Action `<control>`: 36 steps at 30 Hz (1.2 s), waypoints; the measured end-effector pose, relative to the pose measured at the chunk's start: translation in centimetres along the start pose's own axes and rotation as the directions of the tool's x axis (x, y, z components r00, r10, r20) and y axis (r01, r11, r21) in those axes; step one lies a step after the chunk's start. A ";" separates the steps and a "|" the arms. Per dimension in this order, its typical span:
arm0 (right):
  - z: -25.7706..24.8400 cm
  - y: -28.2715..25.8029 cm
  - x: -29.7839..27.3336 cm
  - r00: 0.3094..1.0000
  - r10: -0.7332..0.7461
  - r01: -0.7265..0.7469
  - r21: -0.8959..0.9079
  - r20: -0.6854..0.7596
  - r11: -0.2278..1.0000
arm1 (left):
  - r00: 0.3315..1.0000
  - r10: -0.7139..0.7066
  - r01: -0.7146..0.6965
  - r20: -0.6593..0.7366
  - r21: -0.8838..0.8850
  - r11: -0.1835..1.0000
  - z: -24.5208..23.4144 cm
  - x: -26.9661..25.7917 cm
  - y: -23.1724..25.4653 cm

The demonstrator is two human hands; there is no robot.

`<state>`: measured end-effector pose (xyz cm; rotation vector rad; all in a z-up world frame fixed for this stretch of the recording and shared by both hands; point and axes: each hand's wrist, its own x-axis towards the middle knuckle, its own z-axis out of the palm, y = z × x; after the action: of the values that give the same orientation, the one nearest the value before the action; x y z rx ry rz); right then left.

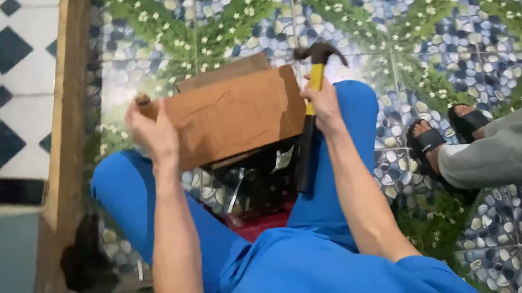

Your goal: Carving a fish design into a wooden board using a hammer and a small wooden punch tool.

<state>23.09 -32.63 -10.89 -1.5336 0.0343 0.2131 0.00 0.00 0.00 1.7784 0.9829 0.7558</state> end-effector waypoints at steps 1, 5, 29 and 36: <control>-0.3 -1.6 -1.5 1.000 0.004 -0.004 -0.001 0.013 1.000 | 1.000 -0.006 0.006 -0.012 0.005 1.000 -0.1 -0.8 1.9; -1.2 -6.7 -7.2 0.974 -0.019 -0.044 0.269 0.227 0.962 | 0.994 0.083 -0.052 0.065 -0.380 0.924 -0.1 -2.9 8.4; -2.2 -10.1 -13.6 0.865 0.167 -0.346 0.322 0.473 0.881 | 0.937 0.174 0.118 0.303 -0.743 0.659 13.8 -0.4 9.8; -2.0 -11.8 -13.9 0.852 0.203 -0.377 0.298 0.482 0.877 | 0.893 0.247 0.105 0.375 -0.710 0.697 12.8 -0.4 8.8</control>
<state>11.52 -36.54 2.89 -1.0513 -0.0432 0.7573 12.86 -8.02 3.39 1.1937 0.2227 0.6139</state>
